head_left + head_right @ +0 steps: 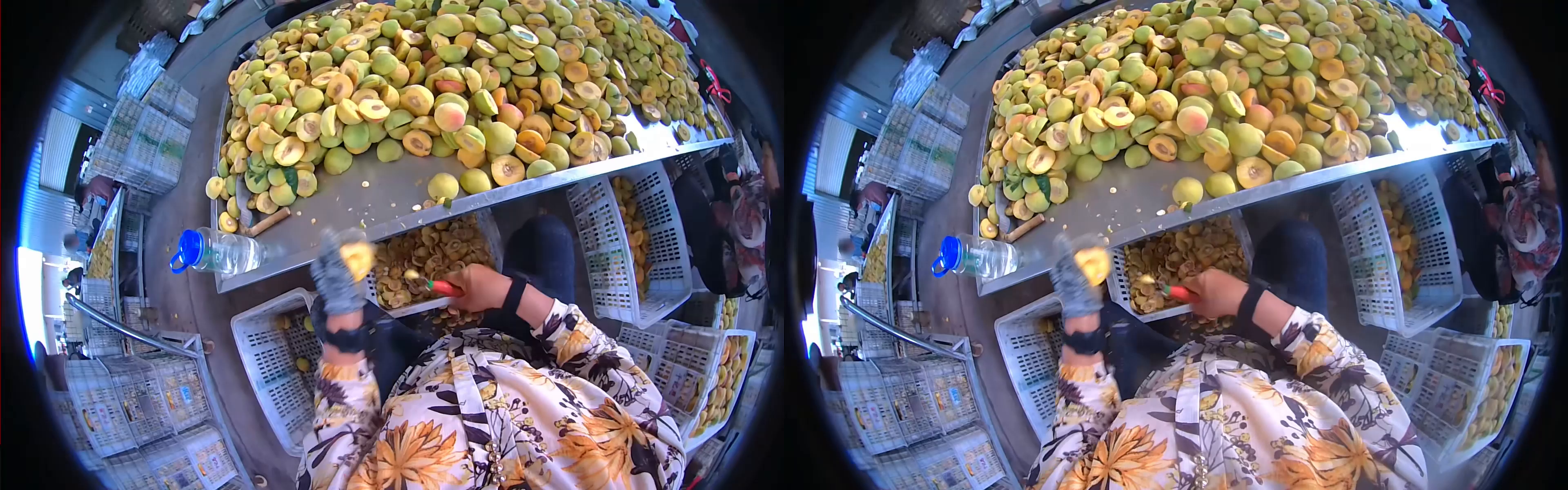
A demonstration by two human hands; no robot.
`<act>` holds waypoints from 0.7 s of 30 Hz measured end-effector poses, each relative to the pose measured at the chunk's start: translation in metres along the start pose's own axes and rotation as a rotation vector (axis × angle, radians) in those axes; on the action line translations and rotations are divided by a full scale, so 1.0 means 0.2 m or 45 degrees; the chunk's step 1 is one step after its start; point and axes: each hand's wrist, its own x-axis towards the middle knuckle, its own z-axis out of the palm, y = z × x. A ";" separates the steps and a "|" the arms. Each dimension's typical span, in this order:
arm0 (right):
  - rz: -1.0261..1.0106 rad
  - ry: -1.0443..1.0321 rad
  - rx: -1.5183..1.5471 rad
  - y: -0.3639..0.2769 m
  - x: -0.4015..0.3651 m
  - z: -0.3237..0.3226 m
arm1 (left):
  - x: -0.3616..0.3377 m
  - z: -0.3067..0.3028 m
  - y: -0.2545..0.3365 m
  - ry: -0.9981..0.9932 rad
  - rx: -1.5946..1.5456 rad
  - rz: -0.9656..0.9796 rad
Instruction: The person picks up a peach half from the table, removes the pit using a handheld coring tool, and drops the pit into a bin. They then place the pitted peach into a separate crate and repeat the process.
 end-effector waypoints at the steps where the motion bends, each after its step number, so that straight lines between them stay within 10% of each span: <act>1: 0.004 0.011 0.010 0.07 -0.01 0.04 | -0.09 -0.02 0.17 0.248 -0.123 -0.087; 3: 0.180 0.094 -0.540 0.15 -0.04 0.09 | -0.19 -0.26 0.23 0.406 0.337 -0.146; 6: 0.127 0.133 -0.363 0.14 -0.08 0.06 | -0.30 -0.63 0.27 0.299 2.021 -0.409; 10: 0.108 0.415 -0.258 0.13 -0.05 0.07 | -0.20 -0.57 0.33 0.109 2.194 -0.371; 12: 0.051 0.496 -0.192 0.13 -0.06 0.07 | -0.04 -0.29 0.34 0.028 1.588 0.284; 15: -0.028 0.647 -0.083 0.10 -0.13 0.03 | 0.19 0.22 0.32 -0.241 1.411 0.472; 21: 0.053 0.788 0.039 0.12 -0.41 0.00 | 0.44 0.91 0.05 -0.626 1.570 0.281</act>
